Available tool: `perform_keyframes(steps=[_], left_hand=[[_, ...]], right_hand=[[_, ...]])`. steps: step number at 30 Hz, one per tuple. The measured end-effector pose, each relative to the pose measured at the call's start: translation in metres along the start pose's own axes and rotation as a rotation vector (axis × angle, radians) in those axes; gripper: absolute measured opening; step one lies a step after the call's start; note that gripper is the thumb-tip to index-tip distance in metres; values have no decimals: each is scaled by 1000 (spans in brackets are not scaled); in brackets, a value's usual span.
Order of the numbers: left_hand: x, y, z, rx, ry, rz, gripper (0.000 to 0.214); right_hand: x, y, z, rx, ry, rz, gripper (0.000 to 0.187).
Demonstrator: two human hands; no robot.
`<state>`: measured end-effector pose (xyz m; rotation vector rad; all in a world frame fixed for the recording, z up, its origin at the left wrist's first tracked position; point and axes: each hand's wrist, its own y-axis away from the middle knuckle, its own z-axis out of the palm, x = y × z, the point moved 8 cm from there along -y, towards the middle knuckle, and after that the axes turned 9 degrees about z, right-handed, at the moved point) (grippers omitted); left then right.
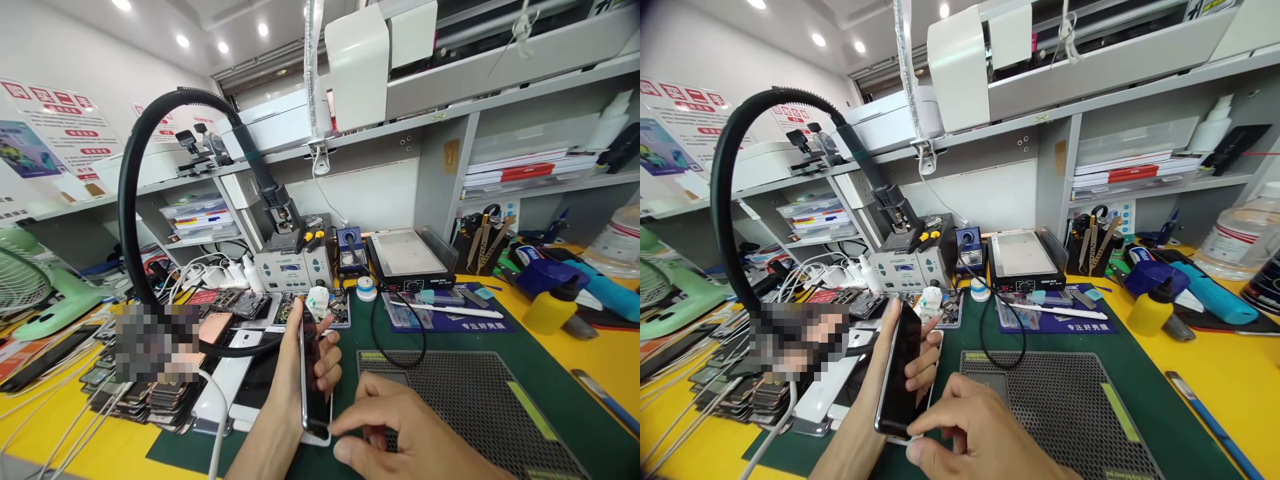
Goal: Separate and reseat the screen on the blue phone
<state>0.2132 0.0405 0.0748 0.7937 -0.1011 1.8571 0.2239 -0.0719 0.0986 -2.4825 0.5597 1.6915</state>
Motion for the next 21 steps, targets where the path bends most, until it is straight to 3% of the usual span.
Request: perform_keyframes(steps=[4,9,13,21], left_hand=[[-4,7,8,-102,57,-15,45],[-6,13,13,-162,91,-109,47],[-4,14,17,-159,115,-143,46],[10,10,10,-112,106,-57,49]], right_hand=[[-3,-2,-1,-1,27,-15,15],[0,0,-12,62,-30,49,14],[11,1,-22,96,-94,122,22],[31,1,-47,82,-196,218,35]])
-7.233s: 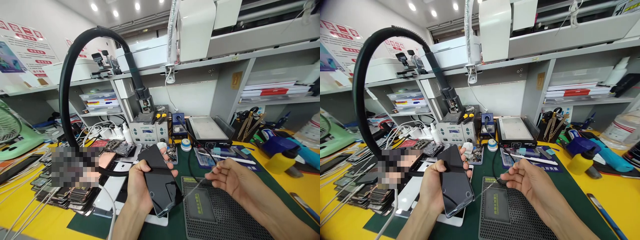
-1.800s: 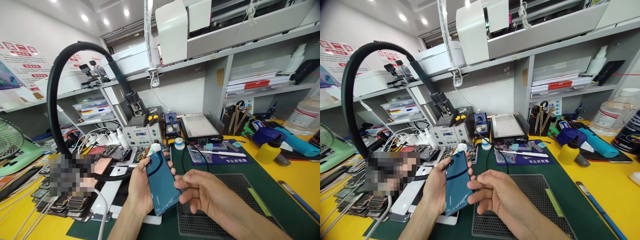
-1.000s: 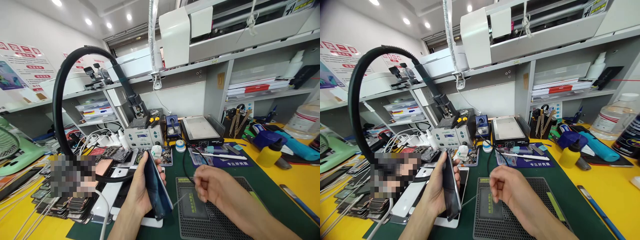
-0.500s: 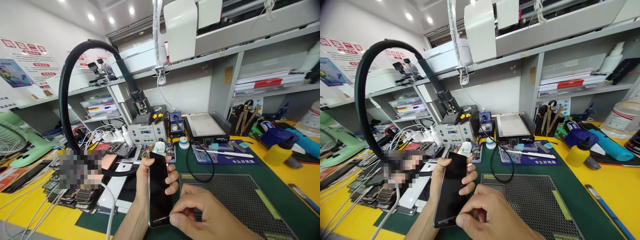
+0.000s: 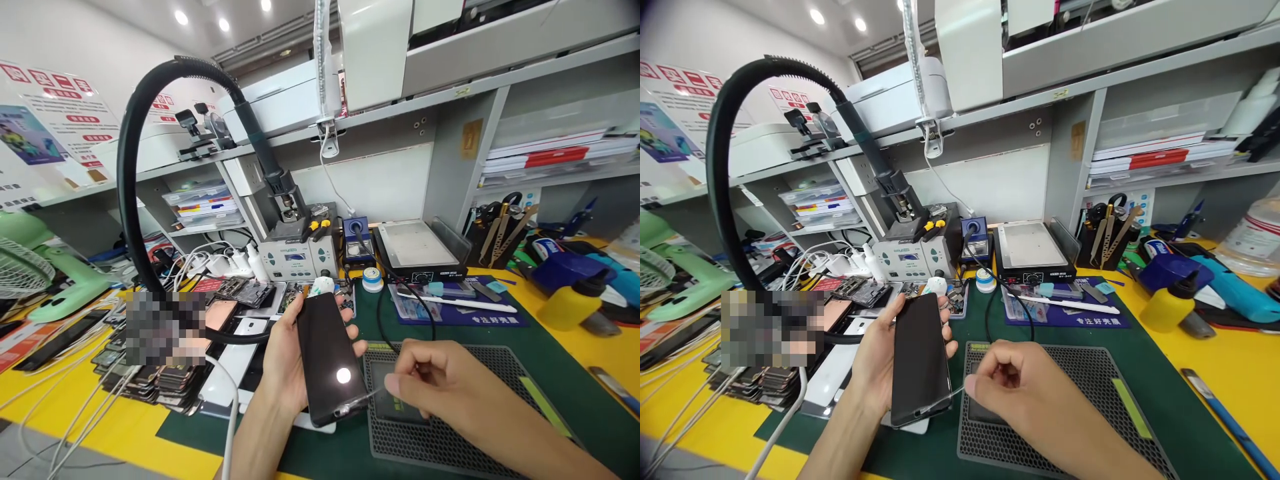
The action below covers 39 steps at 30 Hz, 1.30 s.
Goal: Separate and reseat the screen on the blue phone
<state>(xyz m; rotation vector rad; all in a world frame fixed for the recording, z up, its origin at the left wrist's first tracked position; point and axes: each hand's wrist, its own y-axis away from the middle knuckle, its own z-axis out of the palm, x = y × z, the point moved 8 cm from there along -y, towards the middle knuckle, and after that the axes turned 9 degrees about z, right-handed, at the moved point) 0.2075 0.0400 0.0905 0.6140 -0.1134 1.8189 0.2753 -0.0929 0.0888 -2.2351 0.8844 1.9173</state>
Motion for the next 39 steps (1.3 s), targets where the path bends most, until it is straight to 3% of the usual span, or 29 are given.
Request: perform_keyframes(steps=[8,12,17,22,29,32,39], left_hand=[[4,-1,-8,38,-18,7,47],[7,-1,-10,79,-22,34,46],[10,-1,-13,115,-7,71,42],[9,-2,-23,171,18,41,53],[0,-4,-18,98,68,-30,69],[-2,-4,-13,91,89,-50,68],[-15,0,-16,159,32,-176,41]], right_hand=[[-8,-7,-18,122,-284,31,28],[0,-5,-21,119,-421,71,26],[10,-1,-27,22,-641,124,24],[12,-1,-44,103,-881,113,25],[0,0,-23,-55,-742,37,22],[2,-1,-30,29,-813,-20,17],[6,0,-61,173,-1107,-82,12]])
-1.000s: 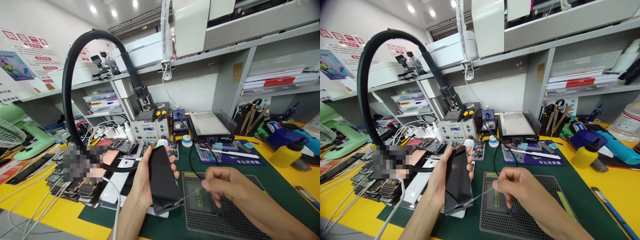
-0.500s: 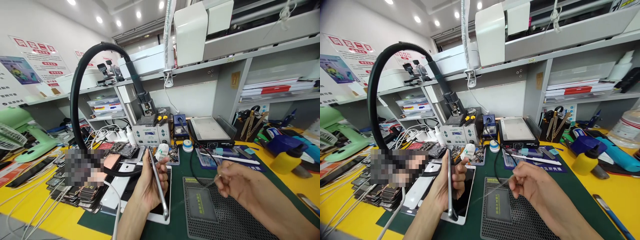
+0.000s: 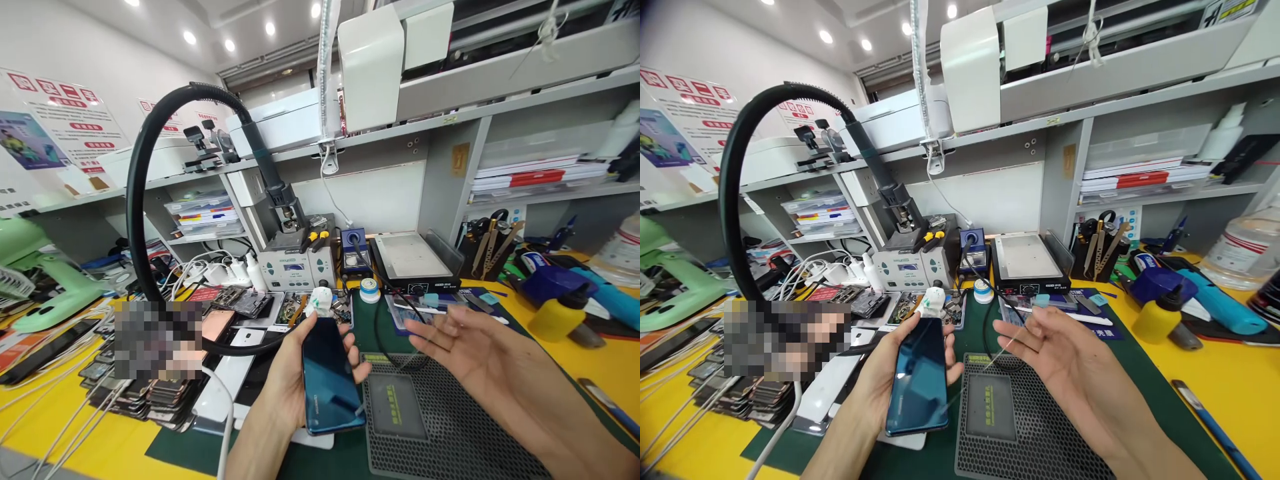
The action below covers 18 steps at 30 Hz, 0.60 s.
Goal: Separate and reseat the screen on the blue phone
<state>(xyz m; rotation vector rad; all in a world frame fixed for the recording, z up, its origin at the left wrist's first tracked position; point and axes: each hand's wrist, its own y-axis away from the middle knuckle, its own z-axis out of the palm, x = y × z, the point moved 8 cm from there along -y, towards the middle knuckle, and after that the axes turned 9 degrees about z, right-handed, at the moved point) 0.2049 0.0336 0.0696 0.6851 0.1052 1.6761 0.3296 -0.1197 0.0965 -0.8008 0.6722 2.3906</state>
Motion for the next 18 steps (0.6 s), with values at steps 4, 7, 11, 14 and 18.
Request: perform_keyframes(steps=[4,7,11,14,18], left_hand=[[0,0,-1,4,-42,42,40],[7,0,-1,11,-64,125,39],[15,0,-7,93,-81,206,42],[18,-1,-16,196,-105,249,50],[23,-1,-27,311,-151,293,53]], right_hand=[[-5,-2,-6,51,-90,0,19],[-5,-4,-12,100,-129,9,20],[-5,-4,-17,142,-156,11,19],[-5,-3,-16,157,-157,6,20],[-9,0,-13,180,-145,-22,19]])
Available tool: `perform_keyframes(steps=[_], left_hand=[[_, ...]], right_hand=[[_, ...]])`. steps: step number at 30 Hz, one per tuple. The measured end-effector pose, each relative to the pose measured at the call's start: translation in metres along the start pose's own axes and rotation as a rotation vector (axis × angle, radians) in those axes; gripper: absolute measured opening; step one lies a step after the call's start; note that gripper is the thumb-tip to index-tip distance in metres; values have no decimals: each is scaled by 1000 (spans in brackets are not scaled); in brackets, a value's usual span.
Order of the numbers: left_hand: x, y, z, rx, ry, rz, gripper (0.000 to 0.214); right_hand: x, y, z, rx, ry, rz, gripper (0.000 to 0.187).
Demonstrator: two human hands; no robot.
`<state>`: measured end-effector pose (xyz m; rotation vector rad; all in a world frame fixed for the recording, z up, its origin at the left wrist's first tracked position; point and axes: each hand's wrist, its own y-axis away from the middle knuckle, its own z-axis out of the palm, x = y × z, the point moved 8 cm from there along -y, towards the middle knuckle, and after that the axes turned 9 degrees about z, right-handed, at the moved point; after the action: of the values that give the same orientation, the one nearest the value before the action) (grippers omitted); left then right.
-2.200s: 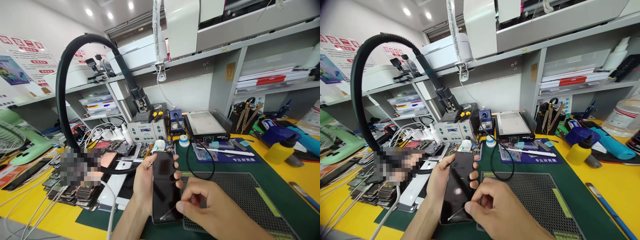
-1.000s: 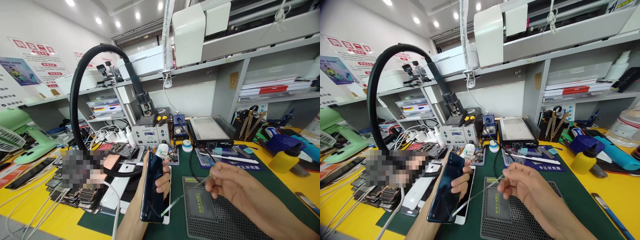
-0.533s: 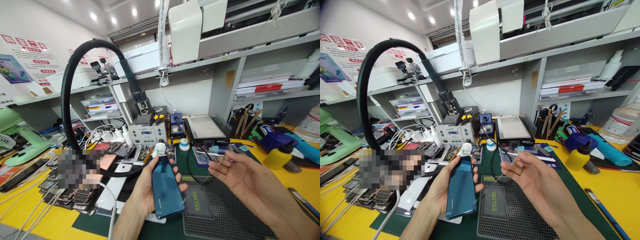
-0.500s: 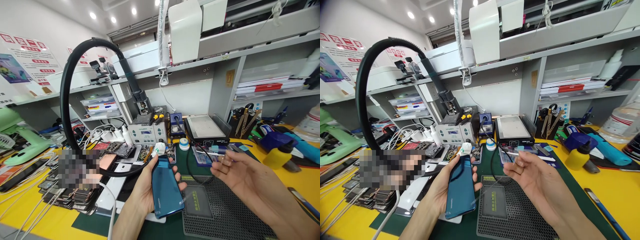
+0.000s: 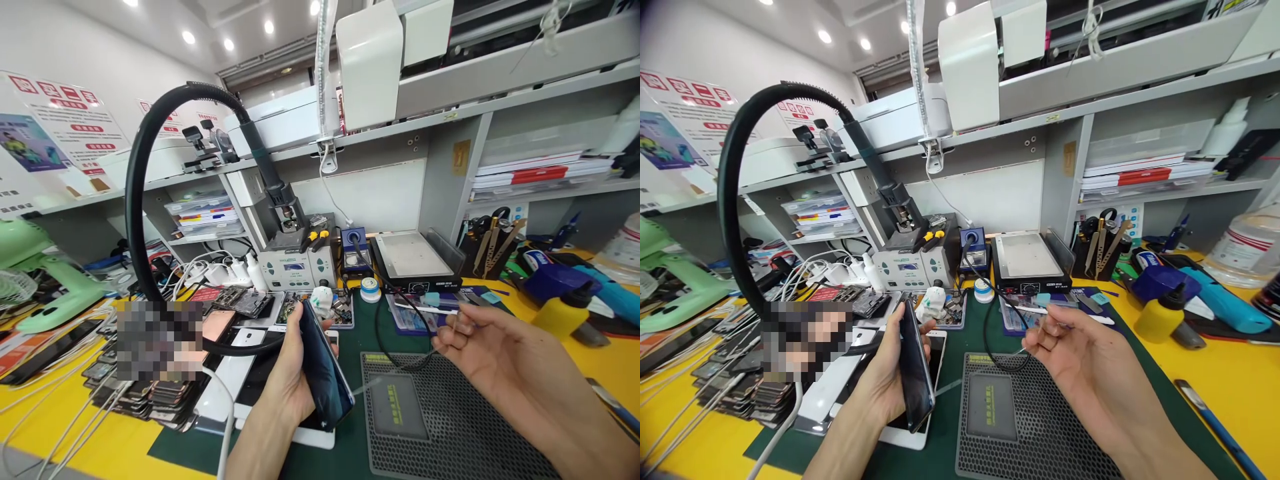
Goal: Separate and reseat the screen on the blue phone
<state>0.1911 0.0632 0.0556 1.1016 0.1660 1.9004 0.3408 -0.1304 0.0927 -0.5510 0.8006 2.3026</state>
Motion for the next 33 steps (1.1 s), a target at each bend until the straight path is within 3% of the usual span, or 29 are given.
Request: perform_keyframes(steps=[4,8,15,19,26,33], left_hand=[[2,0,-2,27,-7,1,49],[3,0,3,-30,18,-12,52],[3,10,23,-283,177,10,59],[3,23,36,-411,266,6,52],[0,28,41,-508,271,-101,41],[8,25,41,-534,310,-107,52]], right_hand=[[-10,5,2,3,19,-72,18],[-12,7,2,-22,47,-70,19],[22,11,18,-256,263,125,22],[39,18,29,-339,395,194,25],[38,11,23,-244,359,188,25],[26,5,10,-90,357,143,21]])
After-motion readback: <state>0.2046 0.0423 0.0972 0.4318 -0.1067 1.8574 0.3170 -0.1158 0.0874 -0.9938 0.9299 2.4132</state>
